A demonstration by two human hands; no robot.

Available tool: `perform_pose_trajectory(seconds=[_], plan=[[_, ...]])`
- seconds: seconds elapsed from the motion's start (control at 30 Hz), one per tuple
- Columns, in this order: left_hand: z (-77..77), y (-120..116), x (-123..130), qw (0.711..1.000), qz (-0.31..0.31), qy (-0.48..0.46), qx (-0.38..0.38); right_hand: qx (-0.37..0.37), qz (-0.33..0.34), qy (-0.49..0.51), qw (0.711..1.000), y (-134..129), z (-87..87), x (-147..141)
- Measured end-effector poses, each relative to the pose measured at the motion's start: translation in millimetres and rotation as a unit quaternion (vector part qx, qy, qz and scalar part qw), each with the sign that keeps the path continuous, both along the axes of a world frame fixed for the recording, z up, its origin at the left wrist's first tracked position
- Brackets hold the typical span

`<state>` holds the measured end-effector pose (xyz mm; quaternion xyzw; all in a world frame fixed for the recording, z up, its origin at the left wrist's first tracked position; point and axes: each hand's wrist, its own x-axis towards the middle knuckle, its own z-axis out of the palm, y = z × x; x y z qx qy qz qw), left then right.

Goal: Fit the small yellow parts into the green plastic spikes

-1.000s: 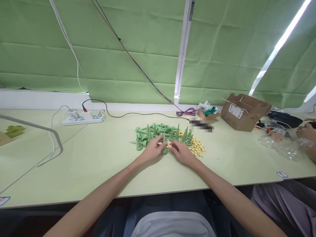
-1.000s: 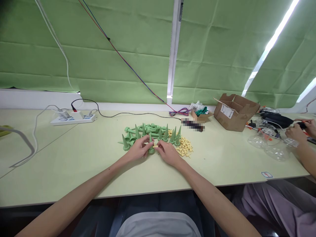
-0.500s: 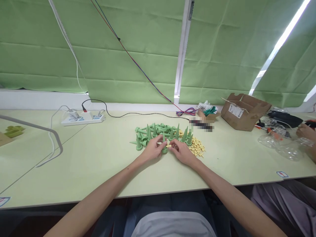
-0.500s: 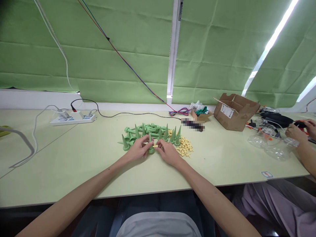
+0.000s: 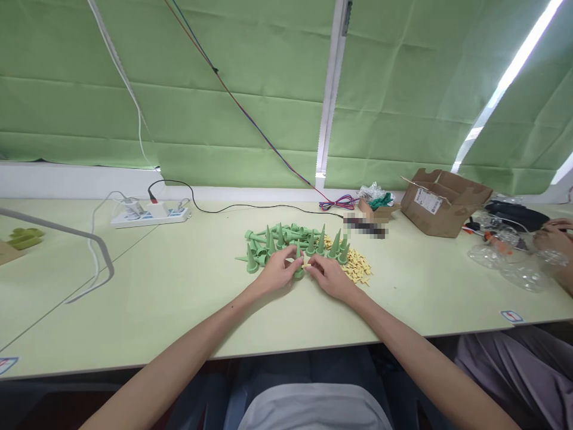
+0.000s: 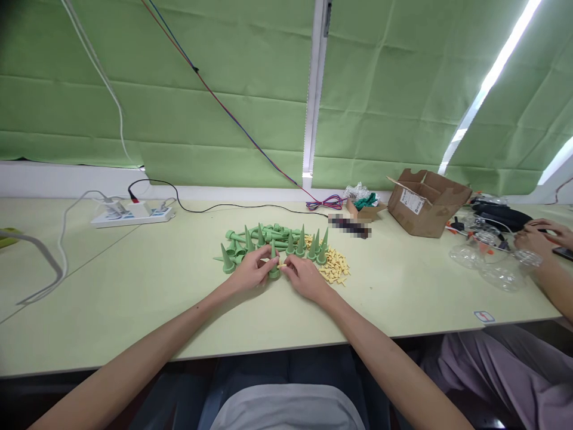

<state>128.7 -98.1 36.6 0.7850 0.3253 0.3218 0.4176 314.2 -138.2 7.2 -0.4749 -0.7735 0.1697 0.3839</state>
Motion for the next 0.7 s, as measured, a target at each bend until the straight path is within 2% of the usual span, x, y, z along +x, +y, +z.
perform_pose_trajectory(seconds=[0.53,0.7], plan=[[2.4,-0.3,-0.3,0.998,-0.007,-0.039,-0.044,0.010,-0.012,0.023,1.000,0.3,-1.8,0.9],[1.8,0.3,-0.8,0.999,-0.005,-0.029,-0.029,0.006,-0.004,0.024,1.000,-0.3,-0.9,0.6]])
